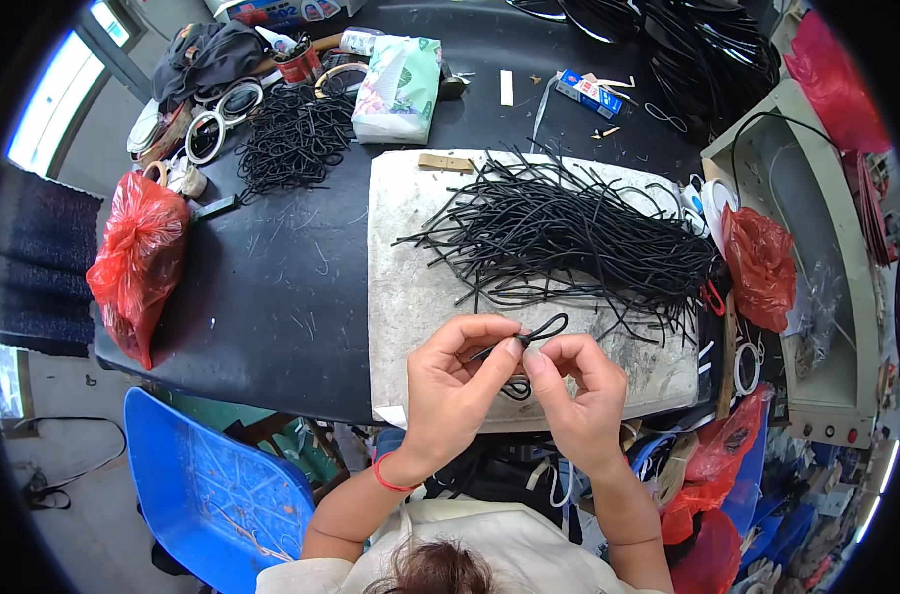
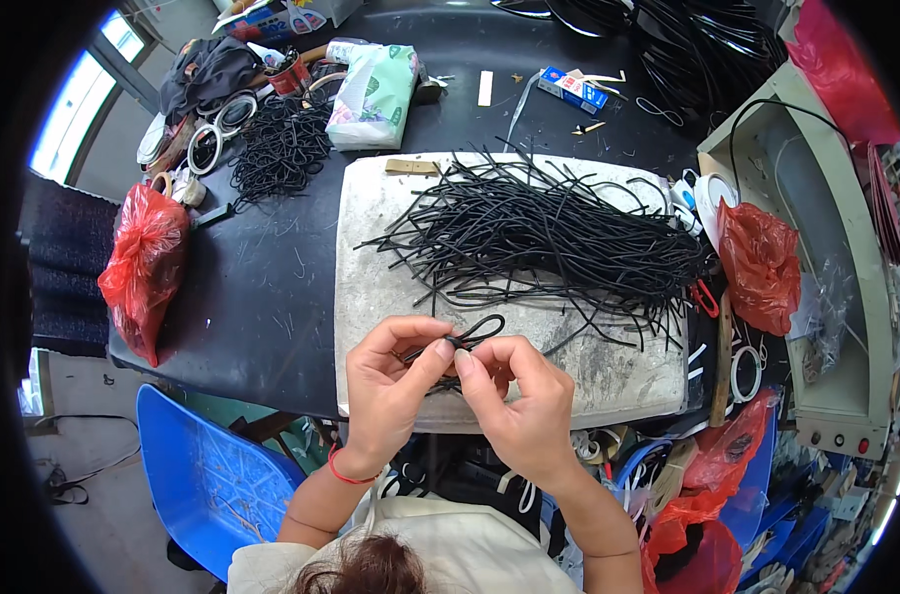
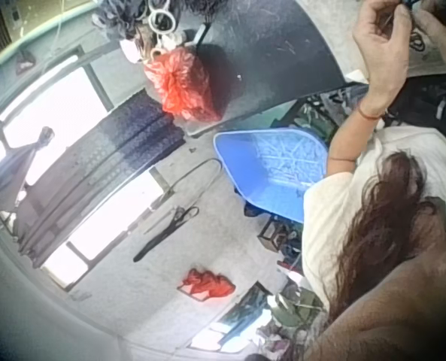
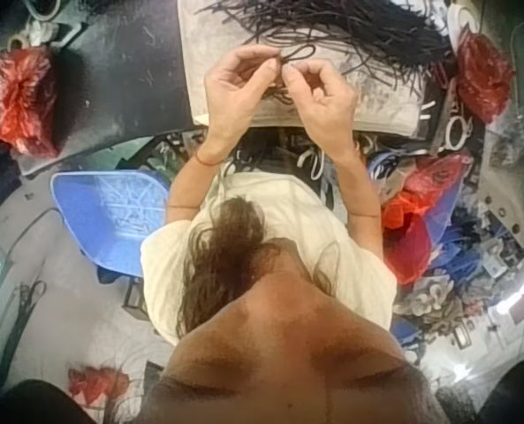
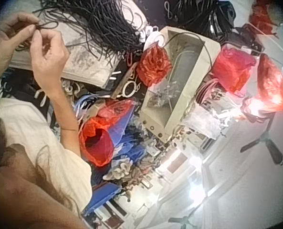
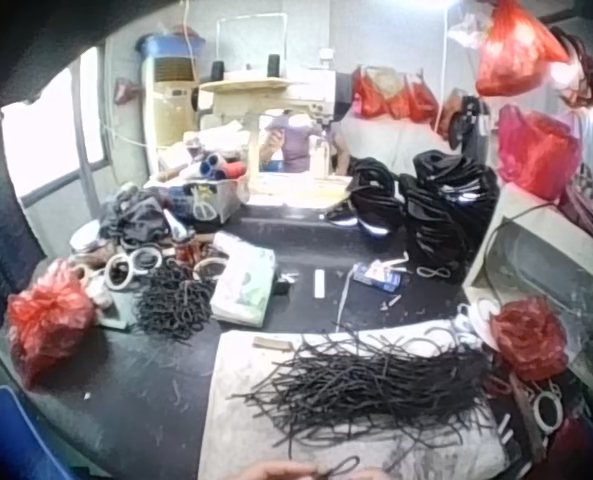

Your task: The person sits at a cluttered workbench and repeatedly picks up short black cords from a red plastic bag. They tie the cords into small loops or knots by hand and place the finished items onto a pile on the table.

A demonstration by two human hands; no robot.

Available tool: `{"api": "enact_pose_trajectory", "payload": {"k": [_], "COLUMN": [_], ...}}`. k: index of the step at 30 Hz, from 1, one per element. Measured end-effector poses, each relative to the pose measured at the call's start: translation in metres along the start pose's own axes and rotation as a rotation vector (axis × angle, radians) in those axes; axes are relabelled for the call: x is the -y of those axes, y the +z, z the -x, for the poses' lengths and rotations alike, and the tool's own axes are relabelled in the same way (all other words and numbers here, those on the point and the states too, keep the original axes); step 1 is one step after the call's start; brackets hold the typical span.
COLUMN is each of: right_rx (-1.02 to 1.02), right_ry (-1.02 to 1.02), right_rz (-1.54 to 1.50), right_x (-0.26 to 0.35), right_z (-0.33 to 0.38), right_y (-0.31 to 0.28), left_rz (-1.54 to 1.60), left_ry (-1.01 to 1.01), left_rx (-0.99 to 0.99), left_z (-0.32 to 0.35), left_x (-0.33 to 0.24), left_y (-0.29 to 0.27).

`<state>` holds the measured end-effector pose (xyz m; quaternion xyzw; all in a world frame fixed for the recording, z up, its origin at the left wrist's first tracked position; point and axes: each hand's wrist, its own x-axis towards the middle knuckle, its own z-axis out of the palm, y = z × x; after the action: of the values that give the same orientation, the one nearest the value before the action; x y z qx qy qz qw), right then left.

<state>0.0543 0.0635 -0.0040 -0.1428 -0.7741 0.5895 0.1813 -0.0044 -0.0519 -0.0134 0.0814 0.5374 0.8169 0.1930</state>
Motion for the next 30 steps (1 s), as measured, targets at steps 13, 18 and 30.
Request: {"api": "enact_pose_trajectory", "payload": {"k": [13, 18, 30], "right_rx": [0.128, 0.051, 0.002], "right_ry": [-0.119, 0.315, 0.263], "right_rz": [0.114, -0.508, -0.506], "right_x": [-0.014, -0.003, -0.004], "right_z": [-0.011, -0.017, -0.007], "right_y": [-0.009, -0.005, -0.002], "left_rz": [-0.353, -0.331, -0.353], "left_ry": [0.011, -0.121, -0.176], "left_rx": [0.166, 0.324, 0.325], "left_z": [0.002, 0.003, 0.004], "left_x": [-0.006, -0.015, -0.002], "left_y": [-0.010, -0.012, -0.007]}}
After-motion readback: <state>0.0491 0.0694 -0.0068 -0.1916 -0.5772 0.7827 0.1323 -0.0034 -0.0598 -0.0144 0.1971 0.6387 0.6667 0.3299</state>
